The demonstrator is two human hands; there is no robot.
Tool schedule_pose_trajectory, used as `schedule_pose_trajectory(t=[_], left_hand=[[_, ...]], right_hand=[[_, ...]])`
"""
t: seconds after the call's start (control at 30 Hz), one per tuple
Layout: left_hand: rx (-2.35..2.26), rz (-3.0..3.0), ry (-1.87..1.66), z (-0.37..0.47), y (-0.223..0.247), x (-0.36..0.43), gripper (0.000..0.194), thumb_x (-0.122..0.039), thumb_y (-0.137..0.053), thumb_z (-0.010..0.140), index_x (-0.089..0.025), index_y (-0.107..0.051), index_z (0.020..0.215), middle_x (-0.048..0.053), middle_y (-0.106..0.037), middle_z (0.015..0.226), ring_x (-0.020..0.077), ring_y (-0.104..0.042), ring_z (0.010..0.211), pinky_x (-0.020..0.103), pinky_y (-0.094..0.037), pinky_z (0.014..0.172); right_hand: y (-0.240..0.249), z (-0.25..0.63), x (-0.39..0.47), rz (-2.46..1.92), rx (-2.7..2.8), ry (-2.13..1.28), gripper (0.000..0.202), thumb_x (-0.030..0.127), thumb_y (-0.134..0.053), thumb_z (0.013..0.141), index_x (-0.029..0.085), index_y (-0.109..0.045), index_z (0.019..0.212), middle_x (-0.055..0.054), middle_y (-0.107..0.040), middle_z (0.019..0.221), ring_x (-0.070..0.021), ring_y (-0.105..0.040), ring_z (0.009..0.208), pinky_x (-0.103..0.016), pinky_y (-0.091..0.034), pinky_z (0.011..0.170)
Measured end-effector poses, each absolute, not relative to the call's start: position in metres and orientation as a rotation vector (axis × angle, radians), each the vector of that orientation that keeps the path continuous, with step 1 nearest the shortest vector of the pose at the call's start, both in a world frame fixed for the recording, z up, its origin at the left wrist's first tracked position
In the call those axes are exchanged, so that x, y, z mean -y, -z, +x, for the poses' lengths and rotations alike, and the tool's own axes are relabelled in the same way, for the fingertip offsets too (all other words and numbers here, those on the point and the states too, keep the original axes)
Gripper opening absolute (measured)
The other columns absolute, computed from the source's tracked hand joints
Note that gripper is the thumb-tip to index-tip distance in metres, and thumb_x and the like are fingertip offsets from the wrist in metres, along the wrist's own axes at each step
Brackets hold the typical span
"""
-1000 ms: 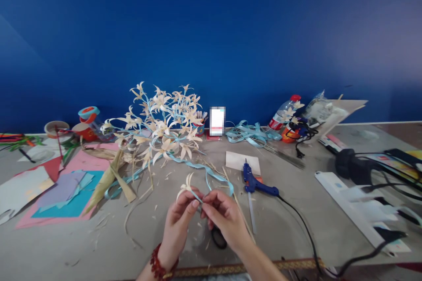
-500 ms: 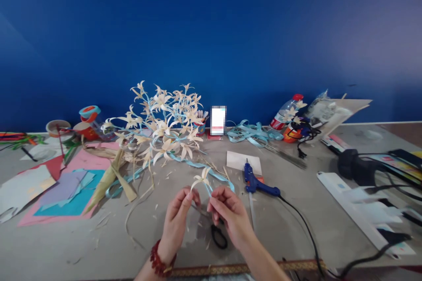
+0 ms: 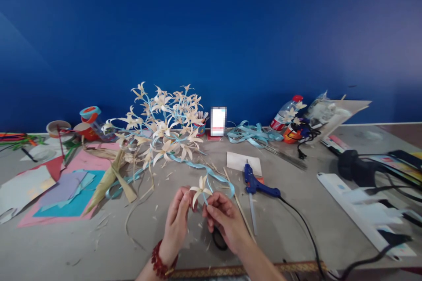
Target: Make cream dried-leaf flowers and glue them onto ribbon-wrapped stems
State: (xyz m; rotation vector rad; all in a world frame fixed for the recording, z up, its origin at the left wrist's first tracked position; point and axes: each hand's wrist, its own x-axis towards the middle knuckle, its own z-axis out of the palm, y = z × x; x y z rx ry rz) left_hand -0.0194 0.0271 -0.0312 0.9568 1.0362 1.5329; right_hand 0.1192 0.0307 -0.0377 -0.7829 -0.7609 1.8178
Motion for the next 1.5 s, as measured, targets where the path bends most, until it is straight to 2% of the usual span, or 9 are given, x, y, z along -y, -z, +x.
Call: schedule_pose_trajectory(t=[0.2, 0.4, 0.53, 0.63, 0.73, 1.0, 1.2, 1.37, 1.5], left_hand=[[-1.089, 1.077, -1.445, -0.032, 0.04, -0.023, 0.043, -0.044, -0.052, 0.091, -0.018, -0.051, 0.057, -0.003, -0.041, 0.054, 0.0126, -0.037, 0.054, 0.025, -0.033, 0.055], [-1.269, 1.361, -1.25, -0.045, 0.041, -0.024, 0.029, -0.042, -0.056, 0.088, -0.018, -0.06, 0.072, 0.0, -0.054, 0.068, 0.0151, -0.048, 0.063, 0.024, -0.039, 0.061], [-1.331, 1.618, -1.196, -0.056, 0.042, -0.026, 0.043, -0.039, -0.047, 0.093, -0.019, -0.054, 0.056, 0.0, -0.048, 0.056, 0.0159, -0.047, 0.058, 0.026, -0.039, 0.062], [-1.362, 1.715, -1.167, -0.058, 0.037, -0.027, 0.015, -0.031, -0.06, 0.085, -0.019, -0.068, 0.08, 0.007, -0.066, 0.085, 0.023, -0.059, 0.084, 0.033, -0.045, 0.08], [-1.258, 1.551, -1.254, -0.053, 0.032, -0.027, 0.019, -0.027, -0.062, 0.084, -0.021, -0.07, 0.1, 0.011, -0.066, 0.107, 0.0264, -0.06, 0.101, 0.037, -0.045, 0.089], [-1.094, 1.217, -1.324, -0.031, 0.033, -0.026, 0.012, -0.028, -0.068, 0.082, -0.017, -0.069, 0.078, 0.004, -0.061, 0.08, 0.0182, -0.056, 0.078, 0.028, -0.046, 0.075], [-1.044, 1.132, -1.313, -0.028, 0.034, -0.027, 0.012, -0.03, -0.066, 0.084, -0.019, -0.07, 0.08, 0.003, -0.061, 0.077, 0.017, -0.056, 0.076, 0.027, -0.046, 0.073], [-1.061, 1.236, -1.307, -0.029, 0.035, -0.026, 0.012, -0.027, -0.065, 0.085, -0.02, -0.072, 0.079, 0.006, -0.064, 0.092, 0.022, -0.056, 0.098, 0.03, -0.044, 0.09], [-1.031, 1.222, -1.286, -0.032, 0.041, -0.025, 0.015, -0.027, -0.065, 0.085, -0.021, -0.073, 0.095, 0.009, -0.064, 0.107, 0.0256, -0.052, 0.114, 0.034, -0.041, 0.098]], right_hand=[[0.038, 0.118, -0.026, -0.758, 0.75, -1.875, 0.033, 0.038, -0.08, 0.073, 0.018, -0.056, 0.08, 0.002, -0.064, 0.063, -0.006, -0.05, 0.044, -0.016, -0.039, 0.043], [0.043, 0.116, -0.024, -0.704, 0.763, -1.881, 0.03, 0.036, -0.077, 0.077, 0.017, -0.055, 0.08, 0.001, -0.064, 0.063, -0.0048, -0.048, 0.043, -0.015, -0.036, 0.042], [0.05, 0.116, -0.024, -0.696, 0.73, -1.913, 0.03, 0.035, -0.078, 0.077, 0.018, -0.053, 0.082, 0.002, -0.063, 0.062, -0.005, -0.048, 0.042, -0.015, -0.036, 0.042], [0.052, 0.115, -0.024, -0.69, 0.711, -1.926, 0.029, 0.034, -0.077, 0.078, 0.018, -0.054, 0.082, 0.002, -0.063, 0.062, -0.0048, -0.047, 0.042, -0.015, -0.036, 0.041], [0.052, 0.114, -0.024, -0.719, 0.694, -1.939, 0.03, 0.036, -0.078, 0.077, 0.018, -0.054, 0.082, 0.002, -0.062, 0.061, -0.0047, -0.047, 0.042, -0.015, -0.036, 0.041], [0.052, 0.113, -0.022, -0.828, 0.705, -1.932, 0.036, 0.04, -0.081, 0.072, 0.018, -0.053, 0.079, 0.003, -0.062, 0.059, -0.0048, -0.046, 0.042, -0.014, -0.037, 0.04], [0.047, 0.12, -0.025, -0.85, 0.736, -1.89, 0.033, 0.043, -0.075, 0.077, 0.017, -0.058, 0.085, 0.002, -0.062, 0.066, -0.006, -0.05, 0.047, -0.015, -0.04, 0.043], [0.045, 0.117, -0.026, -0.911, 0.867, -1.794, 0.034, 0.044, -0.08, 0.071, 0.017, -0.059, 0.077, 0.004, -0.056, 0.063, -0.0061, -0.046, 0.049, -0.017, -0.041, 0.046], [0.043, 0.125, -0.029, -0.953, 0.964, -1.724, 0.033, 0.044, -0.079, 0.07, 0.018, -0.06, 0.075, 0.004, -0.053, 0.064, -0.0078, -0.045, 0.052, -0.019, -0.042, 0.049]])
